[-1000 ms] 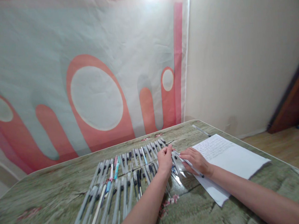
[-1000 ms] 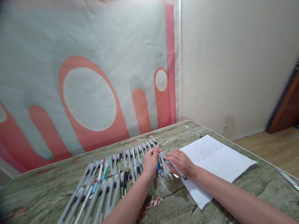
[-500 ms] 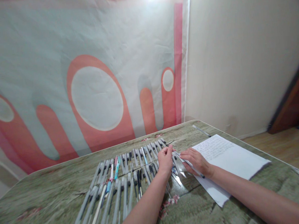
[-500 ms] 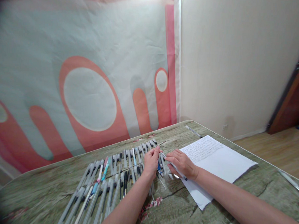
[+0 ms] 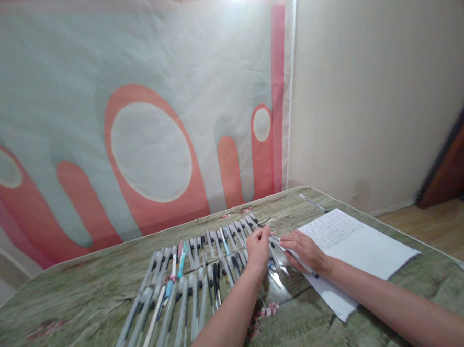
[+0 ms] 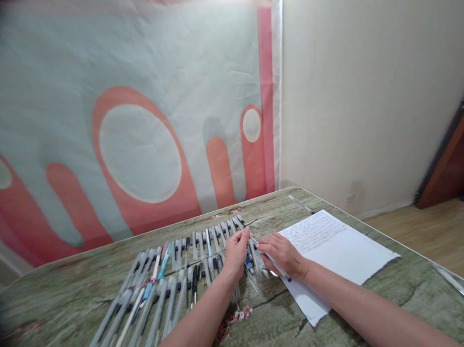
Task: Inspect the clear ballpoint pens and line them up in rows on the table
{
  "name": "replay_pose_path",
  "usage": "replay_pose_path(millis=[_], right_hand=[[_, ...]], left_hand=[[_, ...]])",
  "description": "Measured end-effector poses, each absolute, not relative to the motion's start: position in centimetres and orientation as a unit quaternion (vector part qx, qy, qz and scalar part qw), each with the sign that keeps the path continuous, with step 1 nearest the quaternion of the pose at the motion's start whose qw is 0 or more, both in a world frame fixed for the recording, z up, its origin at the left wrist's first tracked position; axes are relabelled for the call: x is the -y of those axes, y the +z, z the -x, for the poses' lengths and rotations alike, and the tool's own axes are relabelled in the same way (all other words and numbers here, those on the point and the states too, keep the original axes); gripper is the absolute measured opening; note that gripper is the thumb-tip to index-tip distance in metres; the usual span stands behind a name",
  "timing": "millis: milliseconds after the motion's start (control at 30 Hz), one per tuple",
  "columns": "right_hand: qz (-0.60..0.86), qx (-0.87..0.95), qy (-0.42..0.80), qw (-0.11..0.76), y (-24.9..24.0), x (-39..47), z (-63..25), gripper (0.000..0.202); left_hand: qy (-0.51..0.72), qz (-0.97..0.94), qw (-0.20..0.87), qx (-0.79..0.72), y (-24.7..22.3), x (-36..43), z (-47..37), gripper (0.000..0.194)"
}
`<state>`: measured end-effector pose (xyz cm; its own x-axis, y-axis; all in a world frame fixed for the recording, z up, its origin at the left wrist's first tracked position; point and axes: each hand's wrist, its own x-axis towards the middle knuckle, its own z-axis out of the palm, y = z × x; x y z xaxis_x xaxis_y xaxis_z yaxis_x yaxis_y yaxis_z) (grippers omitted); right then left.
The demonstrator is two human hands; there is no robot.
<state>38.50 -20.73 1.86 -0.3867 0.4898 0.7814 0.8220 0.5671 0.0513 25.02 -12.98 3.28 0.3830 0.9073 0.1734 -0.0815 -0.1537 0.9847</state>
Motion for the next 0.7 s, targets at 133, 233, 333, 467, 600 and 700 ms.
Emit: replay_pose_path(millis=[133, 233, 333, 467, 600, 700], right_hand=[[0.422, 0.795, -0.21, 0.381, 1.9, 20.8, -38.5, 0.028], [0.471, 0.742, -0.186, 0.439, 1.9, 20.6, -38.7, 0.026], [0.536, 0.658, -0.14, 0.51, 1.7, 20.2, -39.1, 0.021], [0.592, 0.577, -0.071, 0.559, 1.5, 19.6, -40.0, 0.022], [0.608, 0.53, -0.026, 0.591, 1.3, 19.3, -40.4, 0.027], [0.611, 0.523, -0.007, 0.594, 1.2, 19.3, -40.5, 0.026]], left_hand=[[0.437, -0.614, 0.56, -0.344, 3.4, 12.9, -25.0, 0.047], [0.426, -0.611, 0.563, -0.358, 3.9, 12.7, -25.1, 0.049], [0.369, -0.679, 0.547, -0.321, 4.5, 12.7, -24.9, 0.04], [0.232, -0.81, 0.49, -0.223, 4.8, 13.5, -24.3, 0.02], [0.222, -0.876, 0.37, -0.215, 4.5, 14.7, -23.8, 0.014], [0.216, -0.904, 0.306, -0.205, 4.0, 15.2, -23.9, 0.018]])
